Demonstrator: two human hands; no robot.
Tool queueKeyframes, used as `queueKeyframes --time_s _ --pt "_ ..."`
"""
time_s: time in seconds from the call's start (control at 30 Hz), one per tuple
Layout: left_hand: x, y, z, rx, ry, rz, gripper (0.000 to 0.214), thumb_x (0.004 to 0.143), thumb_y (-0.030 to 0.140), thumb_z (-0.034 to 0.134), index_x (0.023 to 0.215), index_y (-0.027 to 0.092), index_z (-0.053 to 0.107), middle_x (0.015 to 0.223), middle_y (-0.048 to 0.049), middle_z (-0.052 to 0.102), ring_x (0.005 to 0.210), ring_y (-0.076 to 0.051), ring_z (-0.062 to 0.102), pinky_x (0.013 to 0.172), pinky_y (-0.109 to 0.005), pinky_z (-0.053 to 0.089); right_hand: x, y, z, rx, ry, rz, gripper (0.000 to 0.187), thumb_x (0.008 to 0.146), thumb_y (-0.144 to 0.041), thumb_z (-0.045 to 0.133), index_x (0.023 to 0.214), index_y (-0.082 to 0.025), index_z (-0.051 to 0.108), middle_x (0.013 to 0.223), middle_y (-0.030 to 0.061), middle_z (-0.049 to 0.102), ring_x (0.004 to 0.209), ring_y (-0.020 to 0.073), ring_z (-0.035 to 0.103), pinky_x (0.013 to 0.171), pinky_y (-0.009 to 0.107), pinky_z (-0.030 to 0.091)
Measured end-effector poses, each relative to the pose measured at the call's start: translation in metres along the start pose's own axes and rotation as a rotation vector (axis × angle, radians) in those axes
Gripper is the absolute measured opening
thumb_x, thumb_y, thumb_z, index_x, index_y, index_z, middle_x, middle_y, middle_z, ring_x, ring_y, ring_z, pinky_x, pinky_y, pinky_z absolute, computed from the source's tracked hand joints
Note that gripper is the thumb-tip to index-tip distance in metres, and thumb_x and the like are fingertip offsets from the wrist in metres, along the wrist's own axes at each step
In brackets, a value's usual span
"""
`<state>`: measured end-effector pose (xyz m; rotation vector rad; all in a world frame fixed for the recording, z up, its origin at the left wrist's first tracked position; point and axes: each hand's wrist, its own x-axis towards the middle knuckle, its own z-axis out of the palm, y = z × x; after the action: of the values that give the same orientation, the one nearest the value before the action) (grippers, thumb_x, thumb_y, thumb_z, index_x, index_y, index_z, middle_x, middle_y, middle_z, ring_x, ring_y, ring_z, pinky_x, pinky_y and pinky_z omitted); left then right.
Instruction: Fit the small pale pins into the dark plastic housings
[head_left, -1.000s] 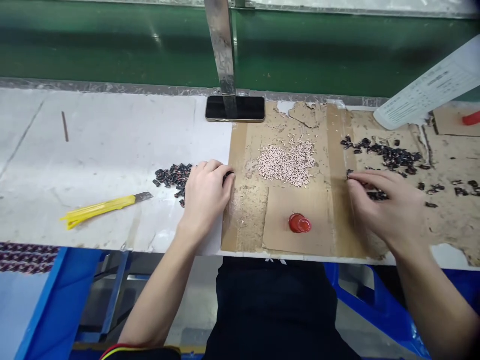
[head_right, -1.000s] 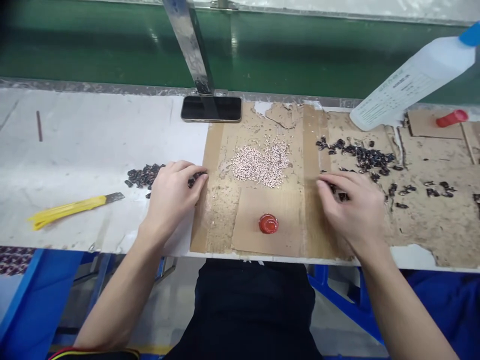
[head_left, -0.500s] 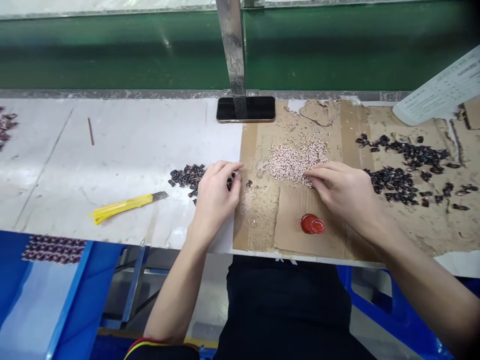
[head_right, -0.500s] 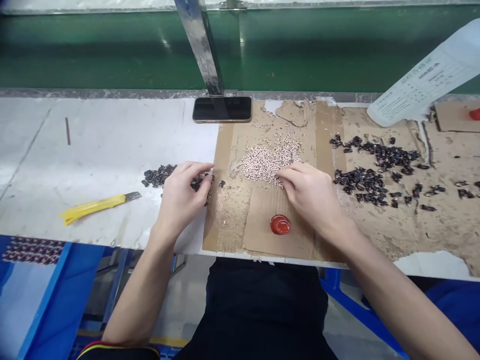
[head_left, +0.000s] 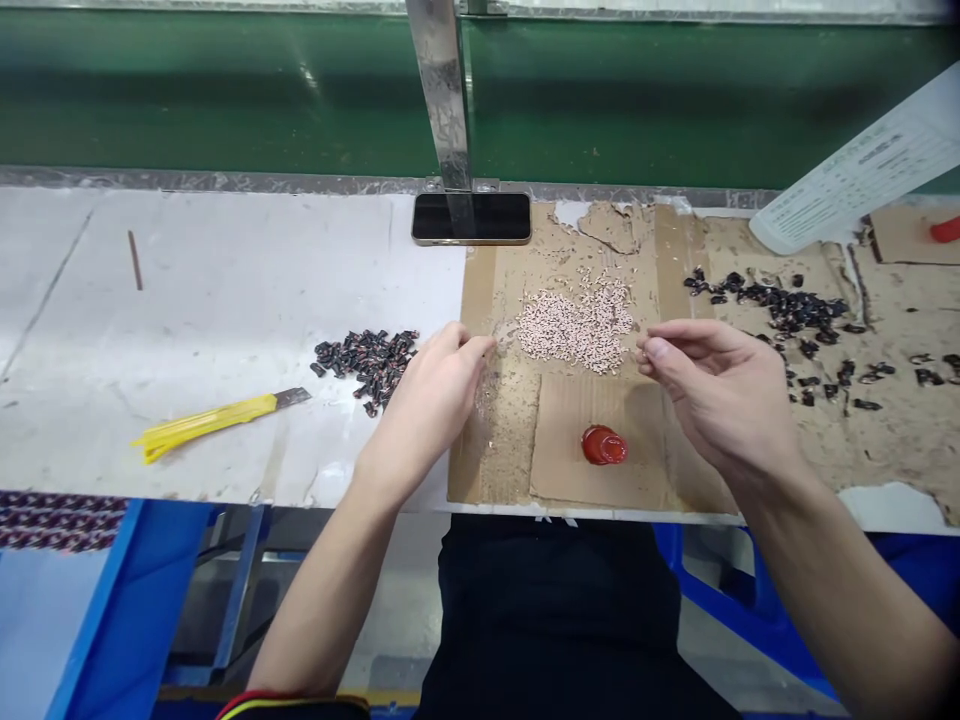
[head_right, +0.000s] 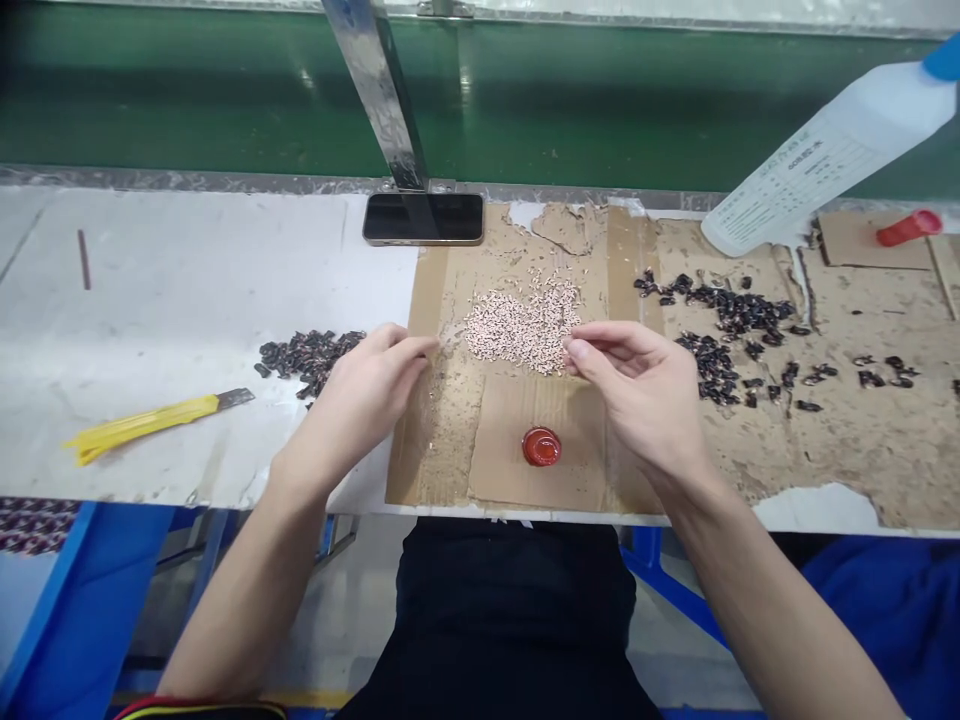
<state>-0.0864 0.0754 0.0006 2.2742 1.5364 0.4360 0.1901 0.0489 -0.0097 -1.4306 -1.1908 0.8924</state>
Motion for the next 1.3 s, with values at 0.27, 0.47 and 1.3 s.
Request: queueKeyframes --time_s 0.27,0.47,1.3 --pt "-0.019 0.069 0.006 -1.013 0.187 -0.06 0.012 0.096 0.012 0.07 0.101 0.021 0.076 0.104 -0.0029 0.074 0.092 -0.014 0.074 0.084 -0.028 0.064 -0.025 -0.027 0.008 0.444 -0.129 0.306 0.015 0.078 -0.035 0.092 0.086 -0.031 0.08 0.083 -0.0046 0.075 0.066 0.0062 0.068 0.062 0.016 0.061" --pt "-0.022 0.096 0.025 -0.943 0.28 0.066 0.01 0.096 0.012 0.072 0.1 0.02 0.075 0.1 -0.0031 0.078 0.089 -0.013 0.075 0.081 -0.026 0.066 -0.038 -0.027 0.009 0.289 -0.122 0.138 0.013 0.085 -0.036 0.086 0.094 -0.03 0.078 0.083 -0.0036 0.078 0.069 0.0095 0.073 0.064 0.019 0.064" --pt "-0.022 0.084 0.017 -1.337 -0.249 -0.289 0.012 0.091 0.02 0.068 0.079 0.019 0.07 0.064 0.0022 0.058 0.054 -0.009 0.049 0.045 -0.021 0.038 -0.038 -0.041 -0.004 -0.197 -0.409 -0.305 0.024 0.089 -0.008 0.075 0.098 -0.03 0.077 0.097 0.0008 0.076 0.089 0.018 0.073 0.07 0.03 0.062"
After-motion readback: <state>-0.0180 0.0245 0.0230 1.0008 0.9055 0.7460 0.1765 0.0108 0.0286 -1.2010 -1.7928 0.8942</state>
